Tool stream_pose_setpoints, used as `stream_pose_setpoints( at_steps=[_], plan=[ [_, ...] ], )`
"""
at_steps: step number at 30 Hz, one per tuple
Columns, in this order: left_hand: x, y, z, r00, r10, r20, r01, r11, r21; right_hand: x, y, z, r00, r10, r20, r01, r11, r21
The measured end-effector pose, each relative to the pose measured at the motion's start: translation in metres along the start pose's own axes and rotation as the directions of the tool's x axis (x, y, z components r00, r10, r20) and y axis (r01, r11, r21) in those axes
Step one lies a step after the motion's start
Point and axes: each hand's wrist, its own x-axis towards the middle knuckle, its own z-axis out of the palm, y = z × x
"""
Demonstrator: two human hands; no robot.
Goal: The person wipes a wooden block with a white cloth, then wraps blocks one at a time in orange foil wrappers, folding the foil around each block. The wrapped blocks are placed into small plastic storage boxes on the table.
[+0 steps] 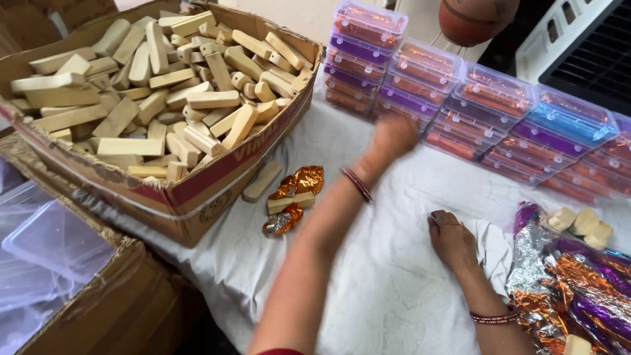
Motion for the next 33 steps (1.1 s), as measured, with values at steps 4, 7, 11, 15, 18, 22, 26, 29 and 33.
stream_pose_setpoints(
  at_steps=[4,7,11,15,18,22,26,29,33],
  plan=[
    [-0.033,-0.096,-0.18,0.966,0.1,-0.239,0.074,0.777,0.625,-0.002,0.002,-0.001,1.0,0.0,-0.002,0.0,1.0,0.026],
    [-0.069,-0.19,-0.226,0.992,0.052,-0.118,0.068,0.574,0.816,0.0,0.005,0.0,1.0,-0.008,0.007,0.008,1.0,0.023],
    [-0.146,-0.24,-0.255,0.98,-0.178,0.09,-0.014,0.387,0.922,0.001,0.004,0.002,0.996,0.039,0.079,-0.038,0.999,-0.014],
    [-0.161,-0.321,-0.191,0.916,-0.394,0.08,0.15,0.518,0.842,-0.001,0.006,0.002,0.991,0.079,0.111,-0.076,0.997,-0.032],
    [-0.18,-0.317,-0.178,0.861,-0.489,0.142,0.215,0.602,0.769,0.0,0.007,0.001,0.99,0.076,0.115,-0.074,0.997,-0.023],
    [-0.182,-0.324,-0.162,0.84,-0.527,0.134,0.366,0.731,0.576,0.001,0.004,-0.001,0.984,0.104,0.145,-0.103,0.995,-0.01],
    [-0.177,-0.316,-0.164,0.757,-0.624,0.193,0.384,0.664,0.641,0.003,0.003,-0.003,0.975,0.128,0.182,-0.128,0.992,-0.011],
    [-0.182,-0.316,-0.167,0.687,-0.675,0.271,0.369,0.644,0.67,0.001,0.005,-0.004,0.986,0.081,0.145,-0.084,0.996,0.01],
    [-0.182,-0.319,-0.159,0.693,-0.655,0.301,0.409,0.701,0.583,-0.001,0.01,0.002,0.995,0.038,0.09,-0.041,0.999,0.027]
  ],
)
